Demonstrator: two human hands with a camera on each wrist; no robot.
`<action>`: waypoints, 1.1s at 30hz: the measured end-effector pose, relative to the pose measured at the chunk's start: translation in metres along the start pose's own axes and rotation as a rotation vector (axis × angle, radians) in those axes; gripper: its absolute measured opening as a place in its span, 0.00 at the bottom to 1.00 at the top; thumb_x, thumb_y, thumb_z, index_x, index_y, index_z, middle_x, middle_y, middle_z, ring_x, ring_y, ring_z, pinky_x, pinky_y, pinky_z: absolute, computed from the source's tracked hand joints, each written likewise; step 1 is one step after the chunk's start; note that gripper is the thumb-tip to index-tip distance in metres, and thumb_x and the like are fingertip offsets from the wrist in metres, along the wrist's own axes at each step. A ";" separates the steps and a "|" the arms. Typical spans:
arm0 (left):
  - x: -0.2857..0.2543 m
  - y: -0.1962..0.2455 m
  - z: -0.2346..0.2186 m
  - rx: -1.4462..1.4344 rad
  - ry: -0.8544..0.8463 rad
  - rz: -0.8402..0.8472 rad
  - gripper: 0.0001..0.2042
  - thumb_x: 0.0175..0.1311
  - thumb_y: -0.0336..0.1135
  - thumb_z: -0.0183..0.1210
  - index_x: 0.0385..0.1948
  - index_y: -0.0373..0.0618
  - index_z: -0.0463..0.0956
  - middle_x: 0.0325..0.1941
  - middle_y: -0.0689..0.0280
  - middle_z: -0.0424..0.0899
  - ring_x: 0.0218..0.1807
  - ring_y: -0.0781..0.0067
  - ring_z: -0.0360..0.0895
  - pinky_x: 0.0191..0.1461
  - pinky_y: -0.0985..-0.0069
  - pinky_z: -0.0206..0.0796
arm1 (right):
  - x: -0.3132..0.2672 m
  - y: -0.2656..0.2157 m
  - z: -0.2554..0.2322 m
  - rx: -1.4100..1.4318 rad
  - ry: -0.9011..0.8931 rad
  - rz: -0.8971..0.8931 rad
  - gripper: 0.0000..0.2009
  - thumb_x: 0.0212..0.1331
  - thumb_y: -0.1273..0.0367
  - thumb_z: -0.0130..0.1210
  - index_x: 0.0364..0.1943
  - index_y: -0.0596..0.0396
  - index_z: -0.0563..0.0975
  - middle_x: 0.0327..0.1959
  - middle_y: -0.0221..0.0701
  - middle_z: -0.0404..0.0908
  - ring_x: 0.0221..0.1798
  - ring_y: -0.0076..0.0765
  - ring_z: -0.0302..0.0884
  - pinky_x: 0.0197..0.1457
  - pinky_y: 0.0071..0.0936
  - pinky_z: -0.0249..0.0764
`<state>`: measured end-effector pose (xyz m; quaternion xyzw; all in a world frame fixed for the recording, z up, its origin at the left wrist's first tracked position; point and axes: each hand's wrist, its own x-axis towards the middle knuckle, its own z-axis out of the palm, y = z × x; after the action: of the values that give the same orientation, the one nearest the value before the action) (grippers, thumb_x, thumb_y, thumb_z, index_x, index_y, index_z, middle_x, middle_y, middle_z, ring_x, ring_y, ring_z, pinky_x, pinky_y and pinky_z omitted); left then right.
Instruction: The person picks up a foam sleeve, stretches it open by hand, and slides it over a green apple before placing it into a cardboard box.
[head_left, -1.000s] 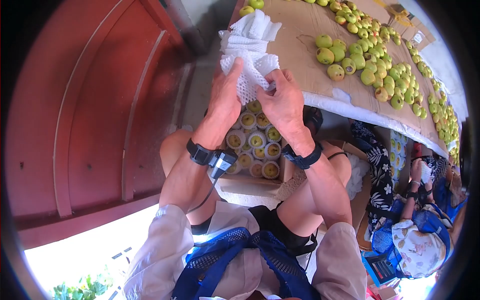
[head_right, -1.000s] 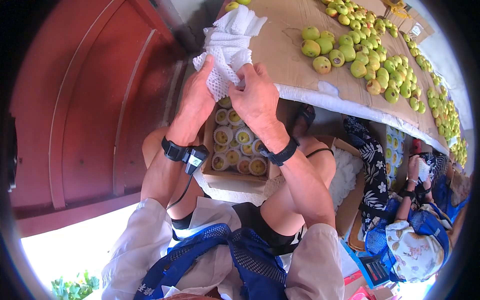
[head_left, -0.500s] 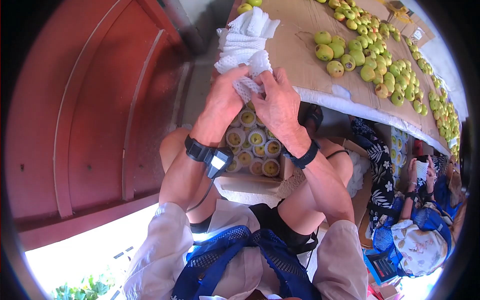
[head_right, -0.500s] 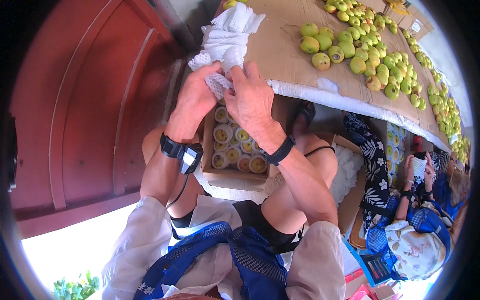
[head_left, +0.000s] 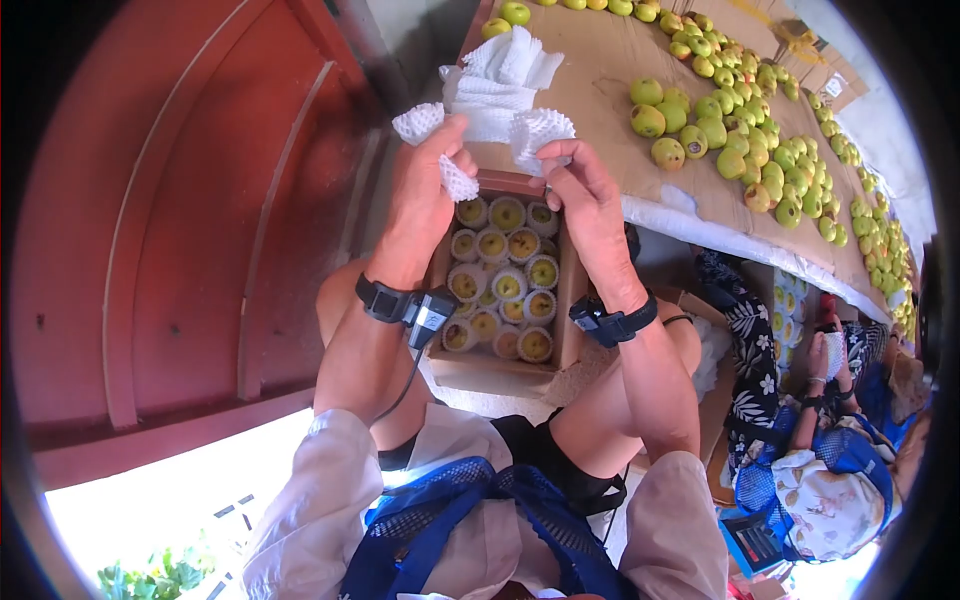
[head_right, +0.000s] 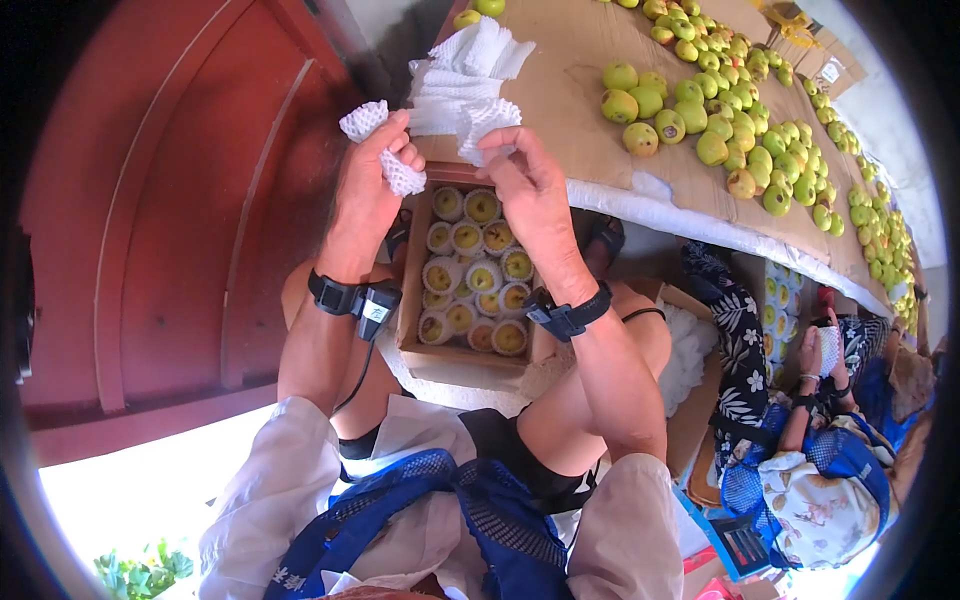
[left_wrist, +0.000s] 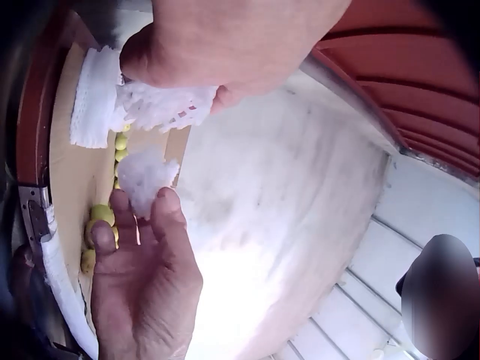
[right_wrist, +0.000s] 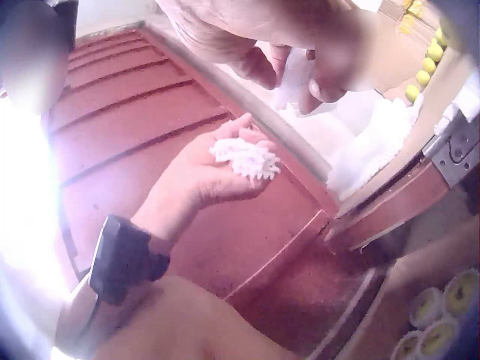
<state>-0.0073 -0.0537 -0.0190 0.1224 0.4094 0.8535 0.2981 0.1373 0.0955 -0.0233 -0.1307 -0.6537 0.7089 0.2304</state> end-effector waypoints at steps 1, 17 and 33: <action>0.000 0.000 0.001 0.031 0.018 -0.014 0.08 0.67 0.33 0.64 0.43 0.42 0.77 0.27 0.72 0.72 0.27 0.79 0.70 0.34 0.75 0.65 | 0.000 -0.003 0.001 0.107 0.018 0.013 0.06 0.71 0.72 0.51 0.46 0.53 0.78 0.38 0.28 0.81 0.37 0.19 0.75 0.37 0.18 0.66; -0.013 -0.004 0.024 0.514 0.056 0.012 0.15 0.65 0.39 0.65 0.47 0.40 0.81 0.34 0.71 0.81 0.25 0.84 0.69 0.27 0.81 0.58 | -0.001 -0.010 0.003 0.130 -0.099 -0.071 0.09 0.69 0.75 0.52 0.50 0.53 0.77 0.33 0.22 0.77 0.34 0.17 0.72 0.38 0.17 0.66; -0.003 -0.003 0.008 -0.032 -0.063 -0.156 0.12 0.71 0.34 0.58 0.51 0.40 0.77 0.45 0.63 0.84 0.41 0.70 0.82 0.40 0.72 0.76 | -0.001 -0.014 0.000 0.247 -0.129 -0.041 0.16 0.66 0.77 0.47 0.57 0.53 0.74 0.34 0.28 0.77 0.33 0.24 0.76 0.37 0.20 0.68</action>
<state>-0.0005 -0.0487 -0.0158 0.1121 0.3944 0.8299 0.3785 0.1398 0.0953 -0.0094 -0.0421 -0.5773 0.7861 0.2169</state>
